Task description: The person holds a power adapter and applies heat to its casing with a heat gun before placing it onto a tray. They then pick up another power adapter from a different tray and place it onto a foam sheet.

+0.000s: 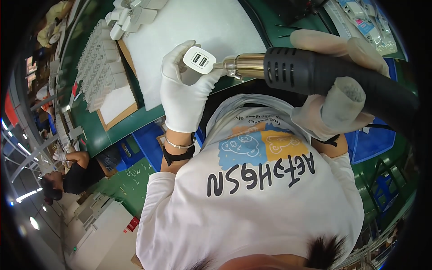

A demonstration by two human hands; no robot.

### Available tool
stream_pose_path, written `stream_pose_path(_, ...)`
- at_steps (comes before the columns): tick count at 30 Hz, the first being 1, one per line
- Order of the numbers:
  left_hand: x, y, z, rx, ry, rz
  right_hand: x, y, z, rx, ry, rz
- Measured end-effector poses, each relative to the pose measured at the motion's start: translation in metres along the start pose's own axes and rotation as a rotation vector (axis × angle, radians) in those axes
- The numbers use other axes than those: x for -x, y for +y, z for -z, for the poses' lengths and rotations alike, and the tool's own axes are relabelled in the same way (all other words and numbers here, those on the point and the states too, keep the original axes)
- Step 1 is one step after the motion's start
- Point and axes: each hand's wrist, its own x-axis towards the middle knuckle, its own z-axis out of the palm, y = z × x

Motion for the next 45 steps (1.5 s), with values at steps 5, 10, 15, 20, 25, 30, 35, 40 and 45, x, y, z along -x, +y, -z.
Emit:
stream_pose_path(5, 0.000, -0.003, 0.000, 0.002, -0.002, -0.013, 0.001, 0.000, -0.006, -0.032, 0.027, -0.024)
stream_pose_path(10, 0.000, -0.002, -0.001, -0.039, 0.002, -0.043, 0.001, -0.001, -0.006, -0.020, 0.032, -0.048)
stream_pose_path(15, -0.001, -0.003, 0.001, -0.047, 0.000, -0.053, -0.001, -0.002, -0.008, -0.016, 0.035, -0.045)
stream_pose_path(20, -0.002, -0.002, -0.001, -0.016, 0.014, -0.006, -0.001, -0.001, -0.007, -0.015, 0.047, -0.065)
stream_pose_path(25, -0.001, -0.001, -0.002, -0.063, 0.018, -0.036, -0.006, 0.010, -0.003, 0.005, -0.033, 0.101)
stream_pose_path(30, -0.001, -0.003, -0.001, -0.069, 0.039, -0.055, -0.003, -0.014, -0.009, 0.107, 0.087, -0.165)
stream_pose_path(35, 0.000, -0.002, -0.001, -0.148, 0.047, -0.046, -0.007, -0.017, -0.013, 0.047, 0.029, -0.130)
stream_pose_path(40, 0.000, 0.000, -0.003, -0.095, 0.044, -0.015, -0.001, -0.010, -0.009, 0.019, 0.033, -0.120)
stream_pose_path(45, -0.001, -0.005, -0.005, -0.025, 0.043, -0.044, 0.000, -0.008, -0.012, -0.002, 0.025, -0.119)
